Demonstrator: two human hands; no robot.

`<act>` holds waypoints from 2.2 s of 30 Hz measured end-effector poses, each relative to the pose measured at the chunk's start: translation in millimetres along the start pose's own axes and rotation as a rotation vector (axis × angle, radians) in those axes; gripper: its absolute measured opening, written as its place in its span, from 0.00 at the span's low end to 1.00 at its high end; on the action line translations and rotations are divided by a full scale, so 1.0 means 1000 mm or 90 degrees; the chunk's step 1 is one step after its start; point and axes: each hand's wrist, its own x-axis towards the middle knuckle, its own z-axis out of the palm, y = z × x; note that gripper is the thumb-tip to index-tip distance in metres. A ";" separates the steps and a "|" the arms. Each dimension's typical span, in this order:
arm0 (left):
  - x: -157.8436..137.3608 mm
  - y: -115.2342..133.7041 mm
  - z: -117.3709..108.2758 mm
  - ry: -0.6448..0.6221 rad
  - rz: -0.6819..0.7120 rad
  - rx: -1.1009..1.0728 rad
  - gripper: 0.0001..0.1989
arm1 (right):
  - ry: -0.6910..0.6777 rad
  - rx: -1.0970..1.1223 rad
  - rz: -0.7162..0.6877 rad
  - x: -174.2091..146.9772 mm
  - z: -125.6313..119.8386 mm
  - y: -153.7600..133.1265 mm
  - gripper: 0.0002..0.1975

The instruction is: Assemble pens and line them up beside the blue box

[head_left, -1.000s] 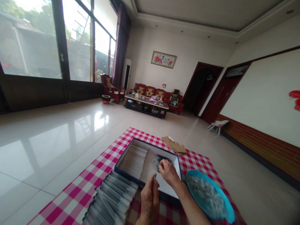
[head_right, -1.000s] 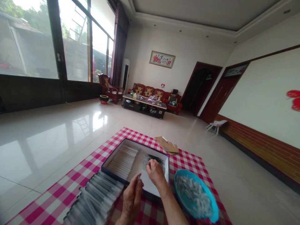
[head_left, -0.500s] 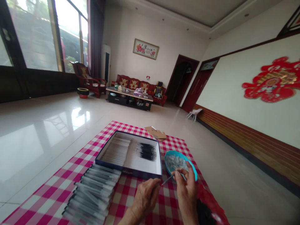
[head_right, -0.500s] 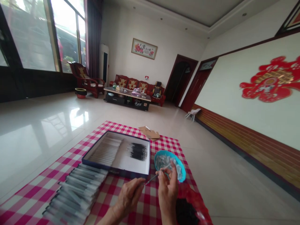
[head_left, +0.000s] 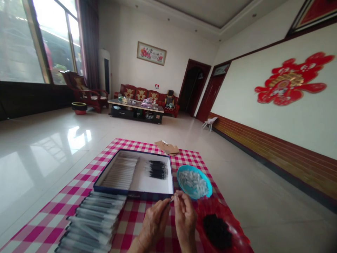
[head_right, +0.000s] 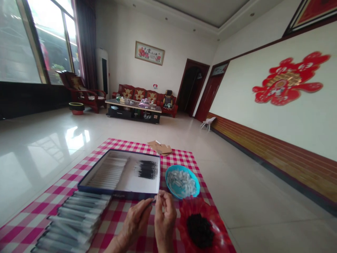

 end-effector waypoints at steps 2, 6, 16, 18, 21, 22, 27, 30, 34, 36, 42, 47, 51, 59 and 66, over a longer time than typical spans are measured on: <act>0.001 0.000 -0.002 0.014 -0.010 -0.012 0.13 | -0.027 -0.065 -0.053 -0.006 0.005 -0.002 0.09; 0.005 0.002 -0.005 0.043 -0.060 -0.017 0.12 | -0.114 -0.137 -0.129 -0.013 0.011 -0.012 0.11; 0.006 -0.001 -0.010 0.026 -0.048 0.006 0.13 | -0.149 -0.364 -0.110 0.055 -0.084 -0.037 0.10; 0.006 -0.001 -0.010 0.019 -0.046 -0.001 0.12 | -0.192 -0.436 -0.063 0.061 -0.122 -0.031 0.09; 0.008 0.001 -0.009 0.011 -0.050 -0.010 0.12 | -0.267 -0.491 0.002 0.057 -0.163 -0.016 0.09; 0.008 0.003 -0.008 0.009 -0.051 -0.010 0.12 | -0.283 -0.505 0.015 0.053 -0.170 -0.011 0.09; 0.008 0.005 -0.007 0.007 -0.044 -0.010 0.12 | -0.353 -0.656 -0.013 0.035 -0.168 0.004 0.12; 0.006 0.004 -0.007 0.011 -0.041 -0.003 0.12 | -0.359 -0.711 -0.025 0.031 -0.162 0.008 0.12; 0.004 0.004 -0.007 -0.003 -0.043 -0.006 0.12 | -0.342 -0.692 -0.033 0.032 -0.161 0.010 0.10; 0.004 0.006 -0.006 -0.014 -0.048 -0.013 0.13 | -0.285 -0.652 -0.035 0.033 -0.159 0.005 0.09; 0.004 0.014 -0.007 -0.065 -0.111 -0.033 0.10 | -0.153 -0.391 0.029 0.031 -0.117 -0.029 0.08; 0.005 0.017 -0.009 -0.077 -0.091 -0.057 0.09 | -0.184 -0.094 0.137 0.016 -0.056 -0.037 0.14; 0.006 0.017 -0.010 -0.076 -0.080 -0.094 0.10 | -0.173 0.101 0.232 0.002 -0.031 -0.014 0.14; 0.004 0.014 -0.006 -0.101 -0.075 -0.050 0.10 | -0.139 0.140 0.323 -0.012 -0.034 0.019 0.16; 0.003 0.012 -0.007 -0.122 -0.057 -0.031 0.10 | -0.174 0.085 0.295 -0.009 -0.033 0.007 0.15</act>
